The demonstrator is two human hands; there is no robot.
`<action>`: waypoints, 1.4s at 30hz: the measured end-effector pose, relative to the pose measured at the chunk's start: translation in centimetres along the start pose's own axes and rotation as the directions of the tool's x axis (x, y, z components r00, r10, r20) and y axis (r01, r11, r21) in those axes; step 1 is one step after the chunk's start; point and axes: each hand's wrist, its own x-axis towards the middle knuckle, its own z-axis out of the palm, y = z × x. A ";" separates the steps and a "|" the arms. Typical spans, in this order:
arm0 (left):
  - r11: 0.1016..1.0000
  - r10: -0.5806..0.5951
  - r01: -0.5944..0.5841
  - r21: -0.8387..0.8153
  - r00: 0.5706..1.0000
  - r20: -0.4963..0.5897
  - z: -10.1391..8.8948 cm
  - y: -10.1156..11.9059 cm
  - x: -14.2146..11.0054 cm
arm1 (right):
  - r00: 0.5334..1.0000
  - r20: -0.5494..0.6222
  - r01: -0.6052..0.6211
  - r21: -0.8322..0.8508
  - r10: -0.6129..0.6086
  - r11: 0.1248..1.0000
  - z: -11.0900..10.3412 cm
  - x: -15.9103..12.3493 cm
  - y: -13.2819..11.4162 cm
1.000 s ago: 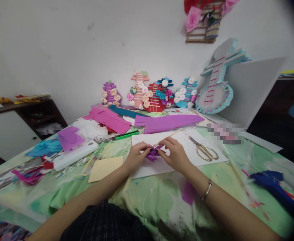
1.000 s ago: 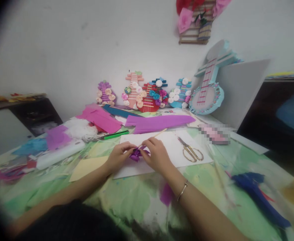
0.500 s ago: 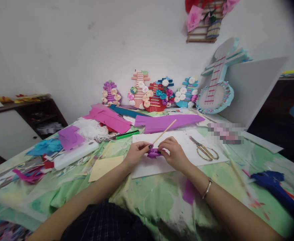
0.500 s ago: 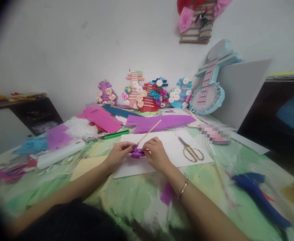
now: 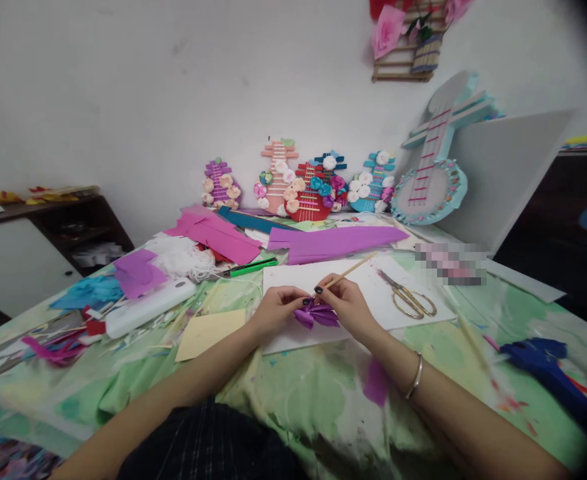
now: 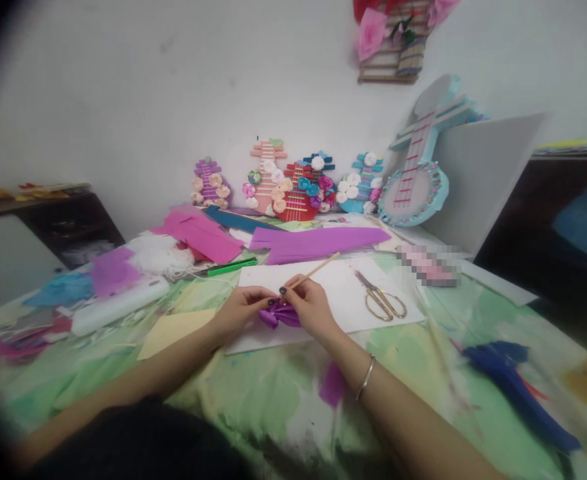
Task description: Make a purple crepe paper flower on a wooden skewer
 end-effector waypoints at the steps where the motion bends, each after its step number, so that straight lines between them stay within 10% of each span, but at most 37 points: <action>1: 1.000 -0.007 0.007 -0.013 1.000 -0.003 0.0 -0.1 0.0 | 1.000 -0.004 0.000 -0.013 0.000 1.000 0.0 0.0 -0.1; 24: 0.992 0.086 -0.088 -0.089 0.996 -0.033 -0.1 -0.8 0.3 | 0.993 0.059 -0.100 0.019 0.099 0.995 0.0 0.2 0.0; 42: 0.976 -0.098 0.125 -0.177 0.983 0.156 -0.4 -0.4 0.2 | 0.945 0.301 0.256 -0.435 -0.129 0.863 -1.1 -0.2 -1.5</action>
